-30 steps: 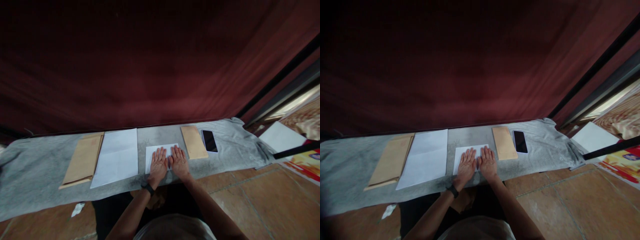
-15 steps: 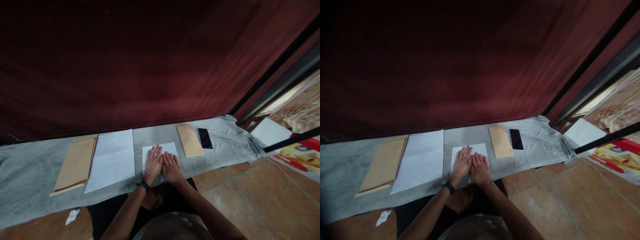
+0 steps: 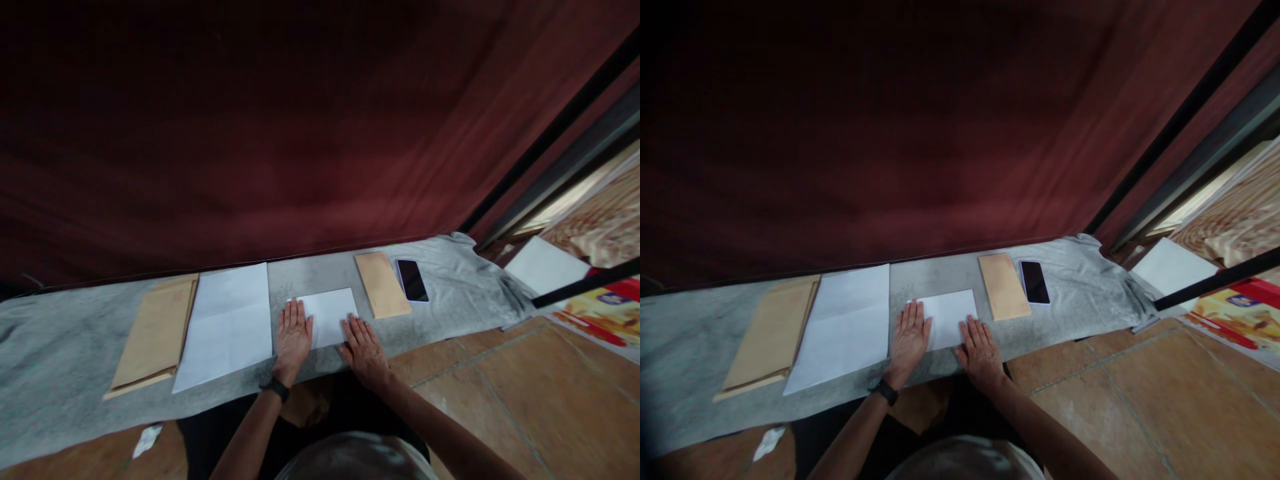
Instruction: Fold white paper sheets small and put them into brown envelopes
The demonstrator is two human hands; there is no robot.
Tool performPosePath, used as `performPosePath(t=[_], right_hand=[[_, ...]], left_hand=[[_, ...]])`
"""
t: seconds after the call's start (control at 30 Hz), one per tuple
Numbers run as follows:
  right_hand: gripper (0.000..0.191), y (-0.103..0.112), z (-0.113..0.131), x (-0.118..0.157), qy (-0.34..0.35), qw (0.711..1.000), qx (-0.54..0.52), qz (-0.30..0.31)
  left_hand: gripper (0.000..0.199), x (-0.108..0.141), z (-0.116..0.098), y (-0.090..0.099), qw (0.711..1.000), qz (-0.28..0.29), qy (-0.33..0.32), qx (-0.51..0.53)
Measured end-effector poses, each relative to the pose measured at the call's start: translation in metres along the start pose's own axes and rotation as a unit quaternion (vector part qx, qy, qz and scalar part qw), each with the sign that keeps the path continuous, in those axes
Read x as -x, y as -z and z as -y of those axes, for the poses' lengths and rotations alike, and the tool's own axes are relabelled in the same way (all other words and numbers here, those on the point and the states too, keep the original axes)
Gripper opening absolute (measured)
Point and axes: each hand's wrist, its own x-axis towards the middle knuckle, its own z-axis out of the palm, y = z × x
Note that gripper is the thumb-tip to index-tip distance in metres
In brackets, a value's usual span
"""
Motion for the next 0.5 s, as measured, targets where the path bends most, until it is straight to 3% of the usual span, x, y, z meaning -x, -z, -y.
performPosePath(t=[0.07, 0.23, 0.5], right_hand=[[0.061, 0.001, -0.001, 0.0, -0.002, 1.0, -0.004, 0.003], [0.051, 0.006, 0.001, -0.012, -0.015, 0.999, -0.031, 0.015], [0.046, -0.013, 0.016, -0.08, 0.05, 0.993, -0.084, 0.073]], left_hand=[[0.058, 0.005, -0.007, 0.004, 1.0, 0.008, -0.014, -0.001], [0.053, 0.027, -0.027, 0.01, 0.991, 0.052, -0.122, 0.017], [0.054, 0.034, -0.028, 0.015, 0.984, 0.078, -0.157, -0.001]])
